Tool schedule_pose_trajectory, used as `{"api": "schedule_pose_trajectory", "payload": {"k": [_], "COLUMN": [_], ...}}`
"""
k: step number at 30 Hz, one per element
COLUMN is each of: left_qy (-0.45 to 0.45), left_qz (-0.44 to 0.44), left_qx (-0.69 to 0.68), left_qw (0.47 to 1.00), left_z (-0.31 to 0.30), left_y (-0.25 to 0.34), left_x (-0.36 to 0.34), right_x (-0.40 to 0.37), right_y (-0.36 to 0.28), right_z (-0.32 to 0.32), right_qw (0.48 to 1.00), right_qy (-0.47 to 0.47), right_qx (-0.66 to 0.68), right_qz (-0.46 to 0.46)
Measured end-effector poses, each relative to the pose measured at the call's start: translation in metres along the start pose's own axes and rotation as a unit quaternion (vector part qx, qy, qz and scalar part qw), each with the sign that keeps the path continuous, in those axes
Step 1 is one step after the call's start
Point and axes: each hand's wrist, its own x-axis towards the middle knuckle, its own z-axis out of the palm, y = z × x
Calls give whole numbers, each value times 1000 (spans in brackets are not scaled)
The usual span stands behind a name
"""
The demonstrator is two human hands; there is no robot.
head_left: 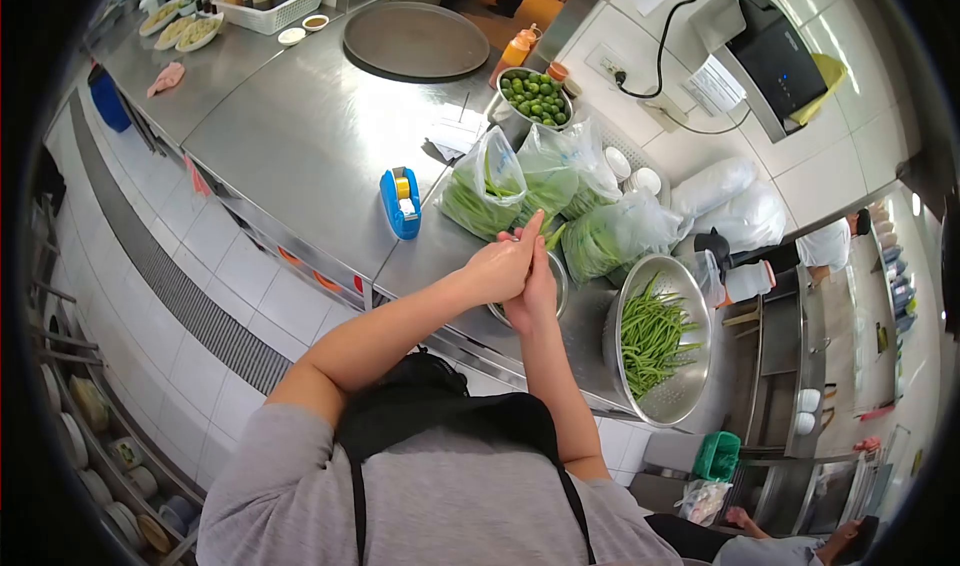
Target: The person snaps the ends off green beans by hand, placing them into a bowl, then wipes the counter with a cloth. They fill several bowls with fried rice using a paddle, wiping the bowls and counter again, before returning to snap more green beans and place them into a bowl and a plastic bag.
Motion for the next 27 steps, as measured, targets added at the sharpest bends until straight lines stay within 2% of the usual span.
{"api": "schedule_pose_trajectory", "payload": {"k": [2, 3, 4, 5, 6, 7, 8, 9, 10, 11, 13, 14, 15, 16, 18, 19, 21, 22, 24, 25, 27], "left_qy": [-59, -58, 3, 65, -30, -29, 8, 154, 277, 280, 228, 234, 229, 223, 214, 205, 208, 210, 191, 171, 172], "left_qz": [9, 10, 115, 219, 169, 184, 88, 115, 143, 144, -15, -14, 1, 16, 18, 22, 38, 58, 60, 64, 72], "left_qx": [29, 25, -16, -57, -90, -117, -79, -10, 67, 66, 189, 189, 171, 155, 120, 85, 91, 102, 103, 107, 118], "left_qw": [998, 998, 993, 972, 981, 975, 993, 981, 948, 947, 955, 954, 958, 962, 969, 975, 973, 971, 974, 977, 975], "left_z": [-11, -9, -5, -12, -29, -41, -63, -61, -74, -81, -84, -83, -82, -83, -94, -99, -101, -103, -108, -108, -106], "left_y": [9, 2, -10, -10, -14, -19, -6, -27, -25, -32, -50, -58, -67, -73, -67, -64, -69, -70, -66, -63, -57], "left_x": [-5, -3, 0, -3, 0, 11, 10, 31, 35, 46, 68, 74, 79, 81, 73, 69, 66, 65, 66, 67, 68], "right_x": [6, 9, 14, 23, 38, 51, 58, 67, 81, 95, 106, 113, 118, 123, 129, 136, 144, 143, 139, 140, 142], "right_y": [-5, -11, -17, -25, -35, -43, -53, -64, -69, -71, -64, -56, -50, -41, -20, -16, -17, -22, -38, -44, -55], "right_z": [6, 8, 10, 5, -3, -4, 13, 32, 46, 61, 77, 82, 86, 83, 63, 53, 34, 35, 50, 59, 73], "right_qw": [999, 998, 994, 994, 989, 979, 975, 970, 970, 965, 956, 918, 853, 853, 750, 750, 564, 564, 472, 473, 312], "right_qy": [-5, 36, 78, 78, 50, 22, 32, 40, 38, 41, 39, 22, 5, 2, -112, -113, -153, -155, -171, -166, -210], "right_qx": [40, 41, 42, 38, 57, 76, 64, 53, 52, 8, -37, -196, -348, -348, -505, -506, -719, -721, -844, -845, -926], "right_qz": [-10, -39, -68, -69, -129, -187, -210, -233, -234, -261, -289, -344, -389, -390, -412, -410, -376, -373, -190, -187, -23]}}
